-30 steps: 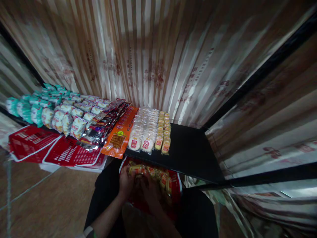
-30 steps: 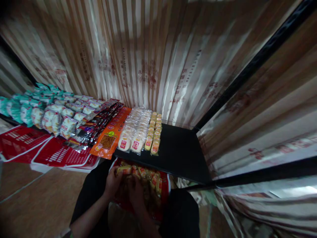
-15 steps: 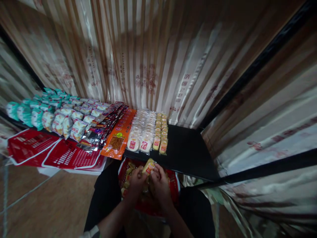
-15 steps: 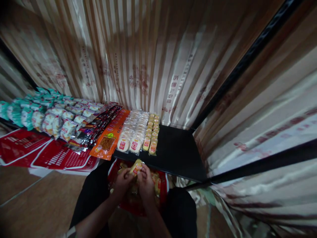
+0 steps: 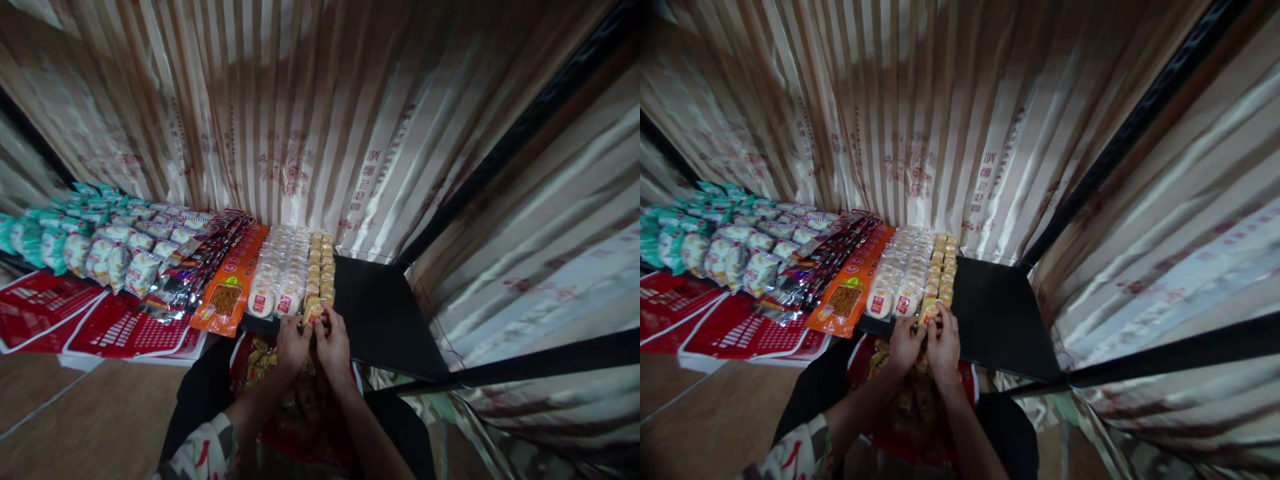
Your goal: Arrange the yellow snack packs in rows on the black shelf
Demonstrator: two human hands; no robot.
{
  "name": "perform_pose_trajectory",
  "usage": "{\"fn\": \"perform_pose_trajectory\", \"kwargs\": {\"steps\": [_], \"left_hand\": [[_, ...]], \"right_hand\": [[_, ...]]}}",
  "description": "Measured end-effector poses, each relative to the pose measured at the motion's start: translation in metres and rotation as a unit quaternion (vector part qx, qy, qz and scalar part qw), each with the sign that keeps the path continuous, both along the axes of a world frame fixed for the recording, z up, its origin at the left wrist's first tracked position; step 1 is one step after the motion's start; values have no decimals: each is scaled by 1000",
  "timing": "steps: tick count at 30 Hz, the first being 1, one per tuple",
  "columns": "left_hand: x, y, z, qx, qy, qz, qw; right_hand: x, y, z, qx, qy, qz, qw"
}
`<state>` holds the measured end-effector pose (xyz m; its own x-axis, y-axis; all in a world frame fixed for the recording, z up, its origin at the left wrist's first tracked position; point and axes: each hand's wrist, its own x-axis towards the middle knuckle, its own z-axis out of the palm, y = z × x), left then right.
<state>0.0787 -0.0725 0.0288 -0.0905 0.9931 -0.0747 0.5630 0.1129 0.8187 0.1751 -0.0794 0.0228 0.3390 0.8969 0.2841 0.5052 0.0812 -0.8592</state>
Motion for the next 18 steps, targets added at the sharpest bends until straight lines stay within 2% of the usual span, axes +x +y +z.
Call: {"fn": "perform_pose_trajectory", "kwargs": {"steps": [5,12,18], "left_hand": [[2,8,-7,15,31,1,999],[2,9,-27,100,28,2,995],[5,9,-36,159,31,-14,987]], "right_hand": [[-3,7,-10,1,-23,14,1000],[-5,5,-22,21,-27,16,999],[11,0,-28,82,-106,-22,991]]}}
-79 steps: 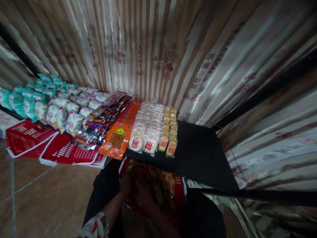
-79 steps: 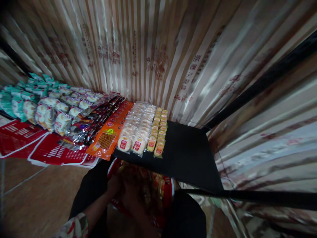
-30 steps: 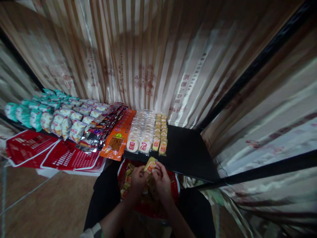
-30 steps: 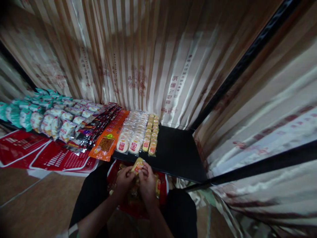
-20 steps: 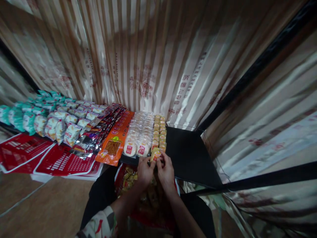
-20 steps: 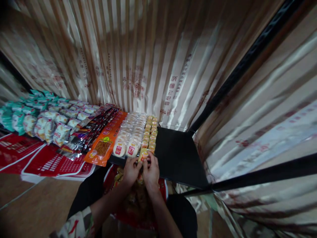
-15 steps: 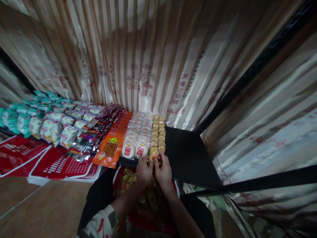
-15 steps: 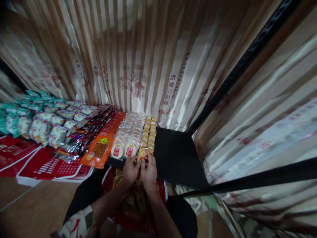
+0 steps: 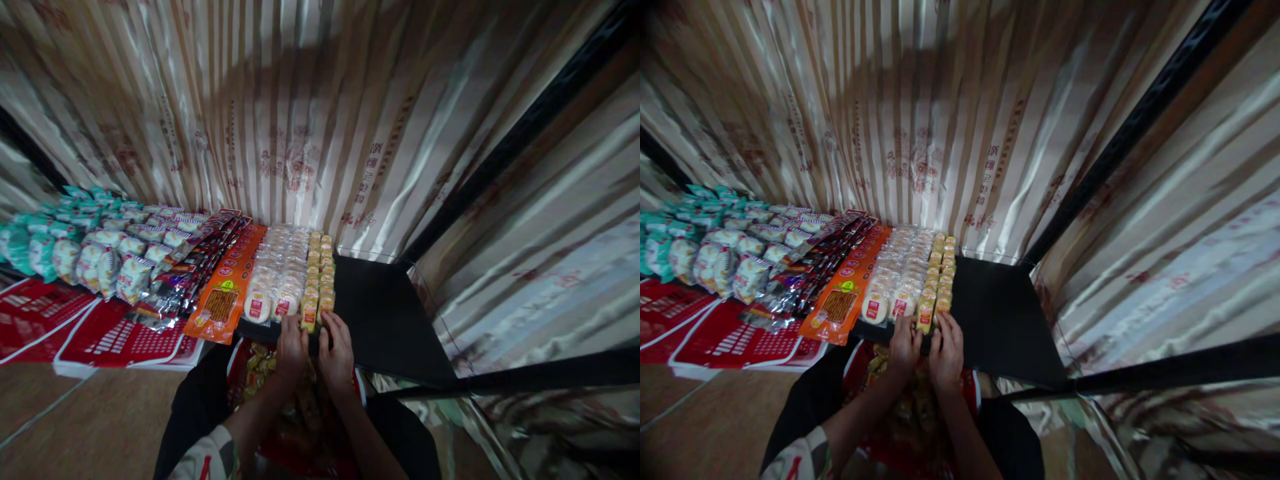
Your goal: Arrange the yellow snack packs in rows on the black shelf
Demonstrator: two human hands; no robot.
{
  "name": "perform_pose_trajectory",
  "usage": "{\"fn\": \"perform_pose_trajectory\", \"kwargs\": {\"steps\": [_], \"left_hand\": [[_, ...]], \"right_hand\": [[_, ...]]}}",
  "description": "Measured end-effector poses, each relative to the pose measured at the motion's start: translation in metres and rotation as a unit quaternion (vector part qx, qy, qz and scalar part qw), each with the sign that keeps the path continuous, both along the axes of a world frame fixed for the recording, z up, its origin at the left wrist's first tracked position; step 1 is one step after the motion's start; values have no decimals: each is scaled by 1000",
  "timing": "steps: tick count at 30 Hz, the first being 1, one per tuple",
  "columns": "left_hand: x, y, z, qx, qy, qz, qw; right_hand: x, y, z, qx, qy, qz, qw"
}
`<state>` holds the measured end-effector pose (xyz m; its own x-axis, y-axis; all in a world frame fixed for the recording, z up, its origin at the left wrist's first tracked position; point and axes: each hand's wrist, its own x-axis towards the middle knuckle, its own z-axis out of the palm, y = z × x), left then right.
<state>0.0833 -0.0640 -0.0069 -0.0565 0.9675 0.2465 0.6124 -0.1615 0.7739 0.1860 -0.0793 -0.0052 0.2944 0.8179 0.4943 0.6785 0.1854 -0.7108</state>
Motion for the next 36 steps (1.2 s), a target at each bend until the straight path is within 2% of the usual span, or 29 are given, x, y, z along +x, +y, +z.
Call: {"fn": "perform_pose_trajectory", "kwargs": {"steps": [4,11,14,17,20,23,27,31,36], "left_hand": [[0,3,0,12,38,-18,999],[1,10,-11,78,37,-25,996],[0,13,-16,113,37,-23,993],[-1,11,-13,143,70,-21,987],[0,9,-5,187,120,-22,975],[3,10,3,258,175,-48,949],[9,22,7,324,246,-127,904],[12,36,3,325,273,-190,885],[12,40,3,292,285,-206,889]], "right_hand": [[17,10,-6,-31,-25,-46,998],[23,43,-12,-123,4,33,992],[20,46,-14,-130,12,36,991],[19,43,-13,-120,23,25,992],[21,43,-9,-126,83,-2,989],[27,50,-4,-146,187,-6,971],[41,76,-2,-131,331,30,934],[50,108,2,-109,412,46,904],[42,131,12,-150,448,89,877]]}}
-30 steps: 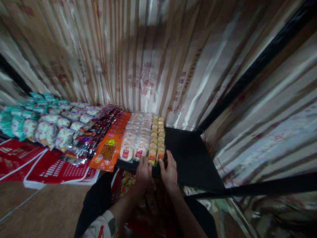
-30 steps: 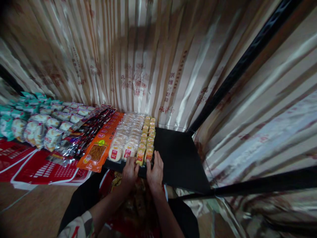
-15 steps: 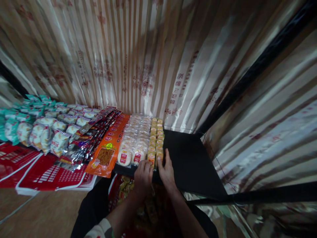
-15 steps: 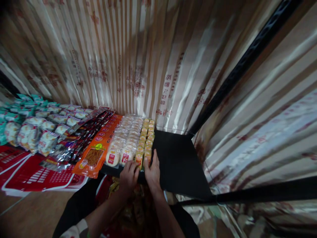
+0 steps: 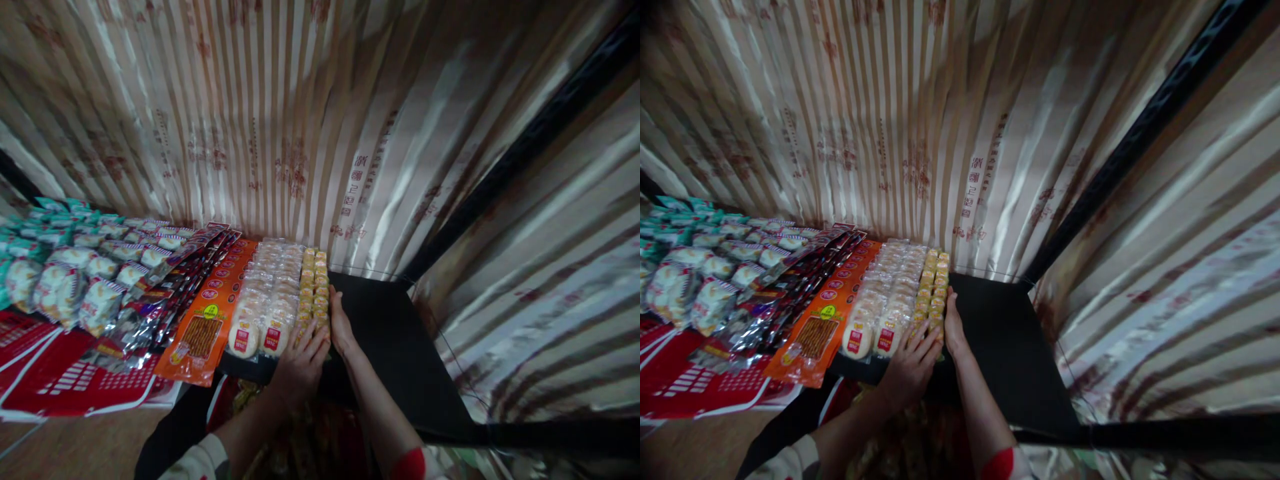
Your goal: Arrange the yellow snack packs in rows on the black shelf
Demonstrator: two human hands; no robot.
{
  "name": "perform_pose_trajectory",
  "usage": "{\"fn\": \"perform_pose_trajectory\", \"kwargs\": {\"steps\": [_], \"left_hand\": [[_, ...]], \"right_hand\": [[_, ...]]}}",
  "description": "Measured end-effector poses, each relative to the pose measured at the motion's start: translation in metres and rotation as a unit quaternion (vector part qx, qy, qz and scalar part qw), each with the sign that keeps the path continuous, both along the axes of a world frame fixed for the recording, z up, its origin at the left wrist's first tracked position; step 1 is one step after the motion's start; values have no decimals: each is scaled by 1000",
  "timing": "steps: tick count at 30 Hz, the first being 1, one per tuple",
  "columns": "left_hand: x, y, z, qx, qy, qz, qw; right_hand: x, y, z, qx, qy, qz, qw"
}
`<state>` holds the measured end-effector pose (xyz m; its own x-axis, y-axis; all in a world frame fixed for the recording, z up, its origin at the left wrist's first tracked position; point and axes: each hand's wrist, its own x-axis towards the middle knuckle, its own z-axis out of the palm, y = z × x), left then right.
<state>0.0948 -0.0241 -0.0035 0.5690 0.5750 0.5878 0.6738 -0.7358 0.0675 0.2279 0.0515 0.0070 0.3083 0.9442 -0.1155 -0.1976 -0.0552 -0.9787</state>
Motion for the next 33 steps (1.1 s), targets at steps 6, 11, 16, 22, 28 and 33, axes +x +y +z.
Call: {"fn": "perform_pose_trajectory", "kwargs": {"steps": [6,11,16,22,28,33], "left_hand": [[1,0,5,-1,27,-1,1000],[1,-1,5,-19,52,7,998],[0,-1,6,-19,74,-1,997],[0,-2,4,-10,77,3,997],[0,-1,3,6,63,9,998],[0,-2,4,2,65,12,998]], "right_hand": [[-5,3,0,28,11,22,999],[3,22,5,12,-4,-9,1000],[-2,33,5,34,16,52,998],[3,50,4,43,25,32,998],[3,66,7,58,59,58,995],[12,76,10,16,64,1,998]]}}
